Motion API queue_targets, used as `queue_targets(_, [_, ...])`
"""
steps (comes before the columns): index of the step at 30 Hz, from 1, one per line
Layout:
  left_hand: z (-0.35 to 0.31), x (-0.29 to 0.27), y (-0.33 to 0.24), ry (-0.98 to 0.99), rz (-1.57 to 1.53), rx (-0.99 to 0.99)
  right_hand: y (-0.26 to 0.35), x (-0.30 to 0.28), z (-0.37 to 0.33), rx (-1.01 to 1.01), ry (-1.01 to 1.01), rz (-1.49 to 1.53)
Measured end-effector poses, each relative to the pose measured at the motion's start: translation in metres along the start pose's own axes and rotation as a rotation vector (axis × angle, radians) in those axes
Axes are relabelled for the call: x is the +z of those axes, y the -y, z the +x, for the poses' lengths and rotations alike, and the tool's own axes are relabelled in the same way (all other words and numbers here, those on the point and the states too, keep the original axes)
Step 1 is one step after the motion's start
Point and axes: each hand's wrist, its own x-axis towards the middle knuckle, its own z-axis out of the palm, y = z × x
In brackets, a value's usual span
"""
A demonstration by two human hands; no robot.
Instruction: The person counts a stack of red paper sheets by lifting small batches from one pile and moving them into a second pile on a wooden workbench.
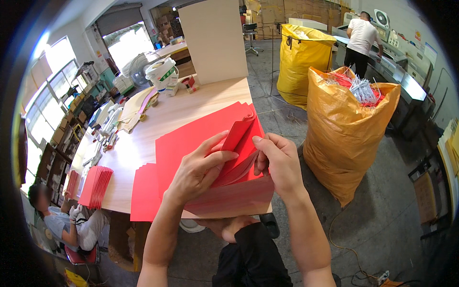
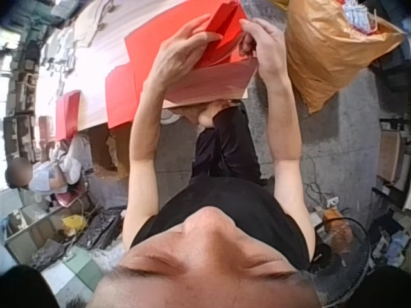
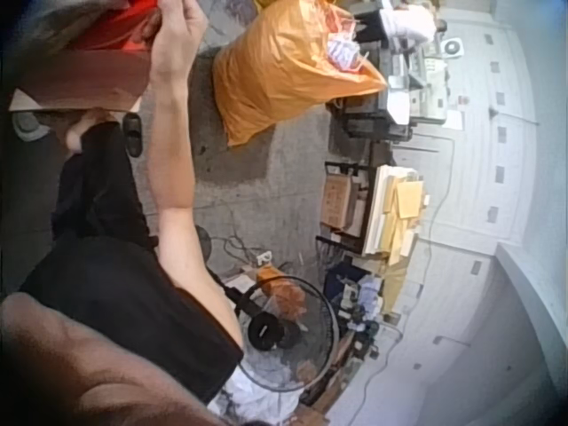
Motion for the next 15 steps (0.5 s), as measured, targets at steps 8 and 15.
queue_targets(8, [-0.001,0.001,-0.001,-0.026,-0.009,0.005,-0.003,-0.001,-0.002,0.007,0.003,0.019])
queue_targets(15, [0.002,-0.001,-0.007,-0.05,-0.07,-0.018,-0.026,-0.008,-0.018,-0.539,-0.43,-0.394])
